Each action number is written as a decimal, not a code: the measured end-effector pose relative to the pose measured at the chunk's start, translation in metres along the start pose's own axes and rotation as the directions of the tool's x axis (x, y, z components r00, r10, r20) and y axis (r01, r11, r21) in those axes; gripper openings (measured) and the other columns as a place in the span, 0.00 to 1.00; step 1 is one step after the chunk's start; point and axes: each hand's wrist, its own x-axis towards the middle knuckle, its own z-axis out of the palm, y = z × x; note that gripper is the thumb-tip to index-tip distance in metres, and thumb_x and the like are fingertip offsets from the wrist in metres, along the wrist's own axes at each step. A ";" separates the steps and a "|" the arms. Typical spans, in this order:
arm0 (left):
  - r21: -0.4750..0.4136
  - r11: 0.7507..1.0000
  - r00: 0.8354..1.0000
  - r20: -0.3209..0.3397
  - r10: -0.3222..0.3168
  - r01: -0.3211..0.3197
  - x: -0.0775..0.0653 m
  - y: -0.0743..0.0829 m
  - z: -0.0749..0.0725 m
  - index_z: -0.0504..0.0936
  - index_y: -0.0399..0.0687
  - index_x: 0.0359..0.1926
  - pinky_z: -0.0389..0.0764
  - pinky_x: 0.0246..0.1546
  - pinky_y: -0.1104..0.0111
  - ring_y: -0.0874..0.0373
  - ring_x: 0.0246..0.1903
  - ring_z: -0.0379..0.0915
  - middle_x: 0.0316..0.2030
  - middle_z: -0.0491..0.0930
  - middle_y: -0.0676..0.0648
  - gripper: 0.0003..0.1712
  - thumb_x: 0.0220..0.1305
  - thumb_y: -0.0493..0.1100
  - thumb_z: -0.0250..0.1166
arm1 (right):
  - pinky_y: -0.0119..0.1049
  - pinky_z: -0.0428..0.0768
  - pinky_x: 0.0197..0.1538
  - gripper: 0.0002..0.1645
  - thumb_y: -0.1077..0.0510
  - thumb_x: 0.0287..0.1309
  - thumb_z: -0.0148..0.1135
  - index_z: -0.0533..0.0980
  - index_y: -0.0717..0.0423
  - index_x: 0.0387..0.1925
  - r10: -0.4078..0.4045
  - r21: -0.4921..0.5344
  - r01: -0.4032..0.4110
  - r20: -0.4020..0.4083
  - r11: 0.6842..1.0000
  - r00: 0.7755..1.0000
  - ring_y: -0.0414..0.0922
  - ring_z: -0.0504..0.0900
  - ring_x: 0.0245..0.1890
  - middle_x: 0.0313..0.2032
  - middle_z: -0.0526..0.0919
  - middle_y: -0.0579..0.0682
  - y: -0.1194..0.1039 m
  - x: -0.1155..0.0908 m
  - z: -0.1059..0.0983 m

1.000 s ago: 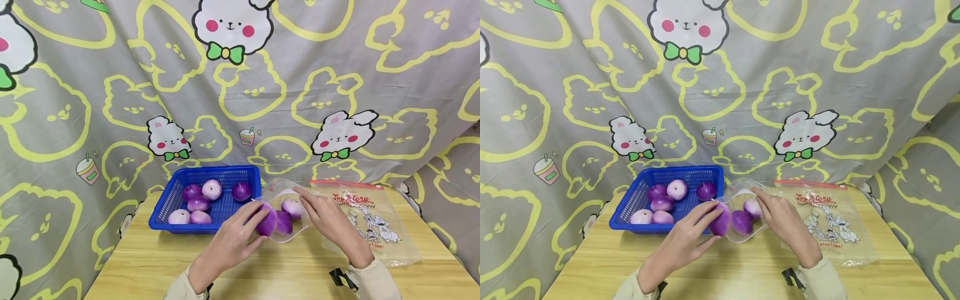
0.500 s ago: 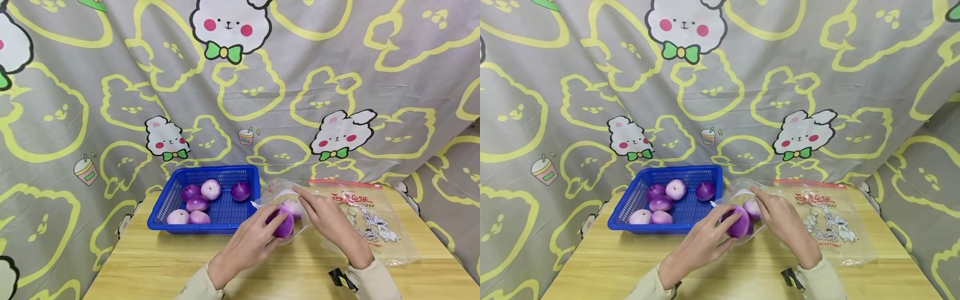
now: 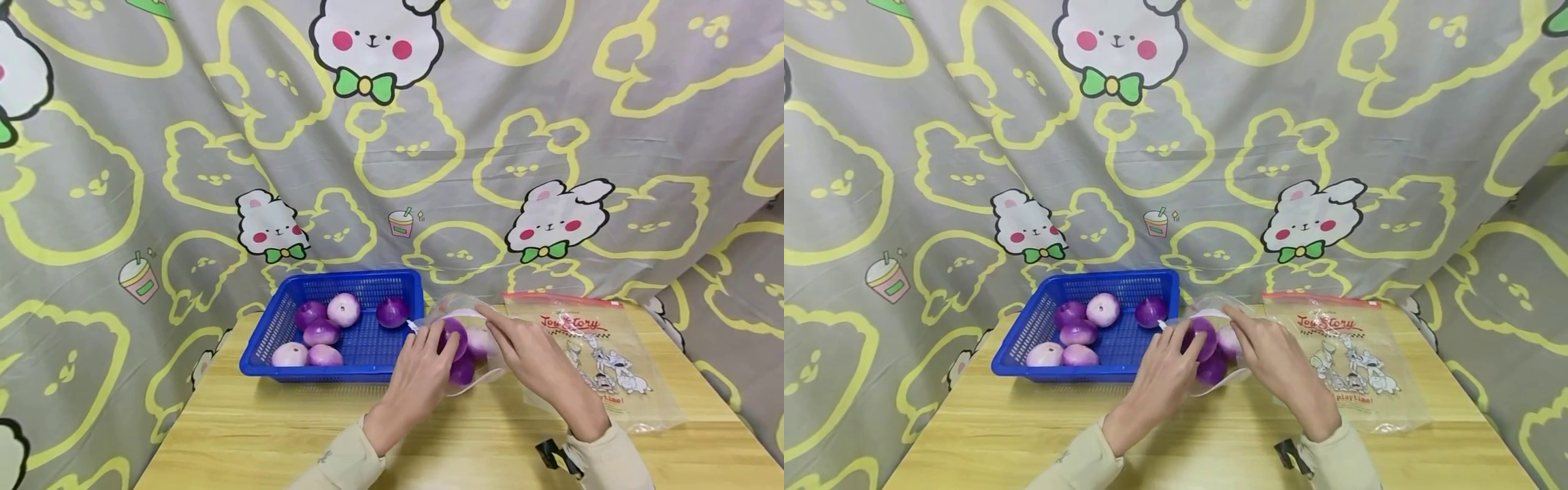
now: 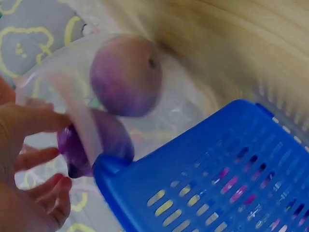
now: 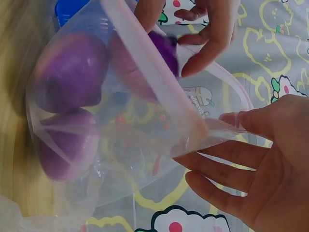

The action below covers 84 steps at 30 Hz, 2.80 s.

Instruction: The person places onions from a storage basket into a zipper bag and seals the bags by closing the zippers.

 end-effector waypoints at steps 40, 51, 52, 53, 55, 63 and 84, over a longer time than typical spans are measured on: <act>-0.253 0.967 0.998 -0.067 0.023 -0.039 -0.022 -0.018 -0.028 0.81 0.45 0.49 0.72 0.55 0.59 0.51 0.55 0.74 0.51 0.80 0.46 0.15 0.60 0.38 0.64 | 0.34 0.67 0.26 0.23 0.59 0.74 0.50 0.72 0.49 0.67 0.004 0.024 -0.004 0.004 1.000 1.000 0.36 0.62 0.17 0.16 0.59 0.40 -0.001 -0.001 -0.003; -0.293 0.954 0.995 -0.045 -0.084 0.067 -0.044 -0.050 -0.028 0.81 0.43 0.51 0.75 0.50 0.58 0.51 0.52 0.75 0.50 0.80 0.46 0.16 0.61 0.38 0.65 | 0.37 0.70 0.28 0.23 0.59 0.73 0.51 0.73 0.50 0.66 0.001 0.022 -0.001 0.002 1.000 1.000 0.39 0.67 0.21 0.16 0.60 0.40 0.000 -0.002 0.000; -0.300 0.951 0.994 -0.040 -0.097 0.080 -0.046 -0.054 -0.027 0.81 0.43 0.51 0.76 0.49 0.58 0.51 0.51 0.75 0.50 0.80 0.46 0.15 0.62 0.39 0.65 | 0.37 0.70 0.28 0.23 0.60 0.73 0.52 0.73 0.50 0.66 0.001 0.020 -0.001 0.001 1.000 1.000 0.39 0.68 0.21 0.16 0.60 0.40 0.000 -0.002 0.000; -0.307 0.947 0.993 -0.033 -0.113 0.097 -0.048 -0.058 -0.026 0.81 0.44 0.50 0.76 0.48 0.58 0.51 0.51 0.76 0.50 0.80 0.46 0.15 0.62 0.39 0.64 | 0.37 0.70 0.28 0.23 0.60 0.73 0.52 0.73 0.50 0.66 0.001 0.018 -0.001 0.001 1.000 1.000 0.39 0.67 0.20 0.16 0.59 0.41 0.000 -0.002 0.000; -0.319 0.939 0.989 -0.023 -0.145 0.131 -0.051 -0.067 -0.023 0.81 0.44 0.49 0.77 0.46 0.58 0.51 0.49 0.76 0.49 0.80 0.46 0.14 0.63 0.39 0.64 | 0.38 0.70 0.28 0.23 0.60 0.73 0.52 0.74 0.50 0.66 0.004 0.016 -0.004 0.001 1.000 1.000 0.39 0.67 0.20 0.16 0.60 0.41 0.000 -0.001 0.000; -0.325 0.912 0.967 0.043 -0.252 0.252 -0.065 -0.096 -0.013 0.82 0.44 0.46 0.78 0.45 0.54 0.48 0.46 0.77 0.47 0.81 0.45 0.13 0.59 0.36 0.68 | 0.40 0.72 0.30 0.22 0.60 0.73 0.52 0.74 0.50 0.66 0.002 0.015 -0.002 0.003 1.000 1.000 0.41 0.70 0.23 0.18 0.66 0.43 0.000 0.000 -0.001; -0.301 0.909 0.952 0.189 -0.239 0.288 -0.060 -0.132 -0.004 0.82 0.40 0.43 0.79 0.45 0.53 0.46 0.43 0.78 0.42 0.80 0.42 0.18 0.49 0.32 0.74 | 0.37 0.69 0.28 0.22 0.60 0.73 0.52 0.74 0.50 0.65 0.003 0.006 -0.003 0.006 1.000 1.000 0.39 0.66 0.20 0.16 0.59 0.40 0.000 0.000 0.000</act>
